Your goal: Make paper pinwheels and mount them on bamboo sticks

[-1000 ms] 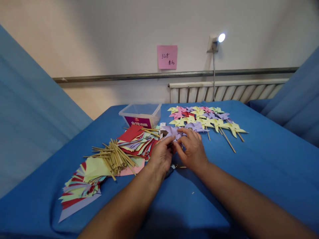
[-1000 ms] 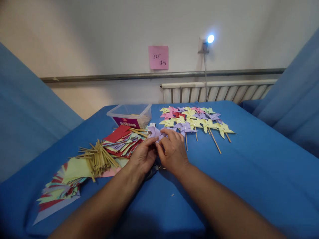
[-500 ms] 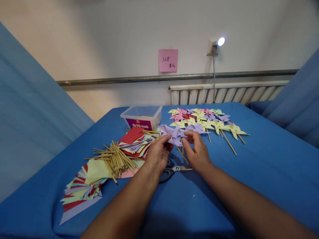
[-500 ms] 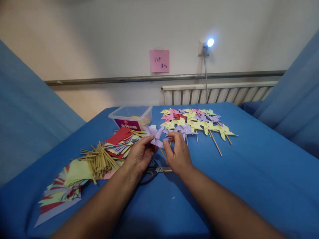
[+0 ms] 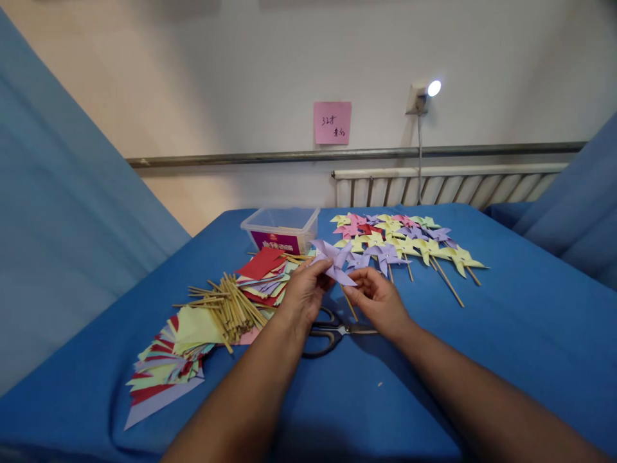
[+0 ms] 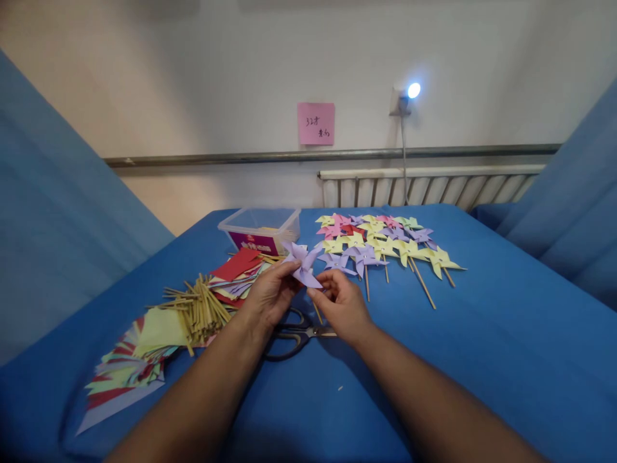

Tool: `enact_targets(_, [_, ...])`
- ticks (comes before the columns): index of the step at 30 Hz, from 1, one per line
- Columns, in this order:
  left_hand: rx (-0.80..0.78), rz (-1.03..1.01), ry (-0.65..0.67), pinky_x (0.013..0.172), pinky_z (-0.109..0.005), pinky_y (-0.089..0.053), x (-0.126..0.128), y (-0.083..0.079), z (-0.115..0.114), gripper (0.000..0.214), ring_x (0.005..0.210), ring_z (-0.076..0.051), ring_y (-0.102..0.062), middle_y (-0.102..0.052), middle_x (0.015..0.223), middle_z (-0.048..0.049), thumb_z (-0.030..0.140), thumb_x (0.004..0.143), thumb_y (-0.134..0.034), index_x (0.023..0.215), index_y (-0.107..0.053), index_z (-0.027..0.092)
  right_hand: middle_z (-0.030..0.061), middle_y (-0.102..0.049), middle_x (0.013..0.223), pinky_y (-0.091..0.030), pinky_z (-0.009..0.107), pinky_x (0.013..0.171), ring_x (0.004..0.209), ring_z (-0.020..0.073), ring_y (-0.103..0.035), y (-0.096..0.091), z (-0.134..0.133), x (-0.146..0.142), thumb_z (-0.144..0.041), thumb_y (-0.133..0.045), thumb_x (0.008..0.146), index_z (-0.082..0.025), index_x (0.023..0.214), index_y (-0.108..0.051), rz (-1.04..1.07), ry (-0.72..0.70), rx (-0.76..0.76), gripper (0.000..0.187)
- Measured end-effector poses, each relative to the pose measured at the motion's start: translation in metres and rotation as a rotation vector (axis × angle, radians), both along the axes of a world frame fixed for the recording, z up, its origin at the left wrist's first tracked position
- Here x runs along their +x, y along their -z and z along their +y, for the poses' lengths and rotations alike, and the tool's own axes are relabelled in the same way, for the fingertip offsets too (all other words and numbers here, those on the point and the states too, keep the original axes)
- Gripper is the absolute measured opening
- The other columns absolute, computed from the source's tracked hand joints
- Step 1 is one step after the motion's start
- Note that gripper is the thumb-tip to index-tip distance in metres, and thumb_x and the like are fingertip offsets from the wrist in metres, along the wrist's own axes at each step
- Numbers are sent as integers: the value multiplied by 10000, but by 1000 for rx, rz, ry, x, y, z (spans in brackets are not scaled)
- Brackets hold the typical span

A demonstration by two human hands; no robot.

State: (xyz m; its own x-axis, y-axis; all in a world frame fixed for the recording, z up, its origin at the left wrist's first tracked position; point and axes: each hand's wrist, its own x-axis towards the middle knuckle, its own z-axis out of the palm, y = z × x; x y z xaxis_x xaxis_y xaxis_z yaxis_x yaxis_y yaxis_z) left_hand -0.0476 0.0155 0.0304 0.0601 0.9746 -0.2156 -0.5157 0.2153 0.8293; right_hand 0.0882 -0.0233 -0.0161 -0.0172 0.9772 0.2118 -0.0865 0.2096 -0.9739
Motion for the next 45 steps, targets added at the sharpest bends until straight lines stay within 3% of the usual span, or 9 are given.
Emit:
enact_targets(3, [-14,-10,-4,593,-232,-478,0,-1,-1,250,581,-118,-584,-640,647,-6,124,557,-765,776,-647,139,-4,-626,739,-475,261,591,640,132,-577,1,0,1,-360,-708,747,-202,906,-586,-33,36,20,255])
enact_targets(10, [33,-9,66,593,-242,-471,3,0,-3,230,591,-126,-588,-657,681,-28,141,581,-771,781,-658,127,7,-648,796,-462,267,601,676,140,-589,0,-1,1,-320,-735,722,-202,921,-569,-76,-30,5,284])
enact_targets(15, [32,-17,53,617,-246,-469,3,2,-4,263,618,-129,-601,-664,701,-21,162,588,-797,817,-669,138,-43,-585,652,-403,239,490,541,117,-526,3,-2,-6,-339,-772,660,-206,942,-569,-2,-186,-145,372])
enact_targets(20, [17,-16,51,627,-248,-475,3,2,-4,269,629,-129,-607,-671,721,-19,156,593,-791,832,-672,136,-34,-602,619,-346,220,434,486,110,-503,3,1,-7,-387,-745,666,-195,903,-578,56,-189,-202,348])
enact_targets(26, [38,-26,98,552,-231,-437,6,0,-9,221,556,-111,-565,-633,645,-2,178,610,-782,783,-652,134,-33,-613,619,-352,234,436,439,102,-464,-1,-3,-9,-425,-721,692,-197,944,-584,62,-225,-177,366])
enact_targets(31, [78,85,117,589,-248,-458,1,-6,-7,268,581,-129,-581,-659,678,-31,178,571,-797,807,-683,121,-42,-565,573,-336,229,458,477,104,-470,0,-2,-2,-365,-670,752,-198,772,-584,-88,-169,-97,189])
enact_targets(34, [91,118,153,607,-250,-470,-3,-10,-4,276,589,-129,-588,-670,692,-41,179,561,-807,808,-702,114,-42,-573,595,-358,229,478,508,108,-496,-1,0,5,-320,-654,751,-203,772,-580,-93,-175,-65,139])
enact_targets(41, [118,210,282,660,-284,-501,-18,-12,3,369,629,-152,-630,-704,790,-84,201,552,-847,885,-721,103,-39,-560,588,-388,231,501,527,106,-516,-15,1,21,-327,-662,737,-199,729,-585,-130,-251,-34,149])
enact_targets(45, [148,263,277,635,-265,-492,-22,-10,6,349,628,-148,-628,-703,792,-89,218,577,-842,881,-716,102,-38,-581,563,-353,214,458,473,89,-489,-17,0,21,-360,-676,735,-193,736,-582,-120,-292,-66,191])
